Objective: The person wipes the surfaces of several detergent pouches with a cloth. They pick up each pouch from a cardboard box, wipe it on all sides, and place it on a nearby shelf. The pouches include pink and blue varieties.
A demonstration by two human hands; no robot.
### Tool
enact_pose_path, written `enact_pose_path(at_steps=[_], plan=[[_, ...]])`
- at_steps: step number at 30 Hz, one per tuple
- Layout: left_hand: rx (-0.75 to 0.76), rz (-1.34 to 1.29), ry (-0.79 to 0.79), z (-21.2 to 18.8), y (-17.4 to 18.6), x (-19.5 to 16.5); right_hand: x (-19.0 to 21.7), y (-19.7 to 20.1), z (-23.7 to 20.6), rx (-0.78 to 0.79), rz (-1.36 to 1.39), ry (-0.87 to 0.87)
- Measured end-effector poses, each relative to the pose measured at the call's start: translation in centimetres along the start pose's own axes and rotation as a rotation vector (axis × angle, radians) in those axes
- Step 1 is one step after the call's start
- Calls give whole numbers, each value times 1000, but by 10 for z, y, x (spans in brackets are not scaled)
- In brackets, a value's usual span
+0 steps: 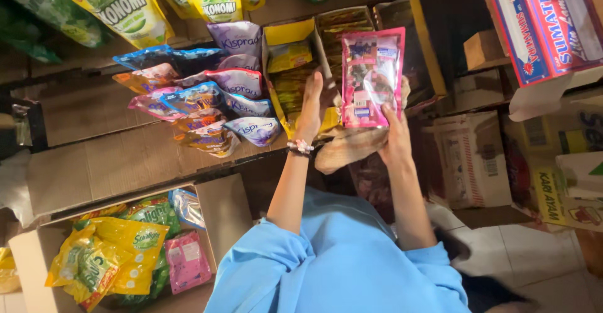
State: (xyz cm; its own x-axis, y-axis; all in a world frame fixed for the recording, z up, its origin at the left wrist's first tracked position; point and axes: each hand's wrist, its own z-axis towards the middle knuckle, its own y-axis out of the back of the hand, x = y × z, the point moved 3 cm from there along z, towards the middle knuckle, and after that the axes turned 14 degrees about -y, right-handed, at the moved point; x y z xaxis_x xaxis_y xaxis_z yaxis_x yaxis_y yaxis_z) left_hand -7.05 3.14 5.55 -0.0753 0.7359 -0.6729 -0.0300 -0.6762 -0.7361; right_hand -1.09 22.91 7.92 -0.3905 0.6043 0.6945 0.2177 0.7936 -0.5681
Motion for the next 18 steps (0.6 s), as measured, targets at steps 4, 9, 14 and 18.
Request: enact_pose_path(at_steps=[4,9,14,18], plan=[[186,-454,208,9,2,34,-22,-1,-1,-14,39,-134],[-13,-281,229,19,11,65,-32,12,-6,-50,-234,75],[-27,-275,265,18,19,62,3,41,-41,-204,-294,327],[43,-271,315,20,15,64,43,53,-63,-220,-123,398]])
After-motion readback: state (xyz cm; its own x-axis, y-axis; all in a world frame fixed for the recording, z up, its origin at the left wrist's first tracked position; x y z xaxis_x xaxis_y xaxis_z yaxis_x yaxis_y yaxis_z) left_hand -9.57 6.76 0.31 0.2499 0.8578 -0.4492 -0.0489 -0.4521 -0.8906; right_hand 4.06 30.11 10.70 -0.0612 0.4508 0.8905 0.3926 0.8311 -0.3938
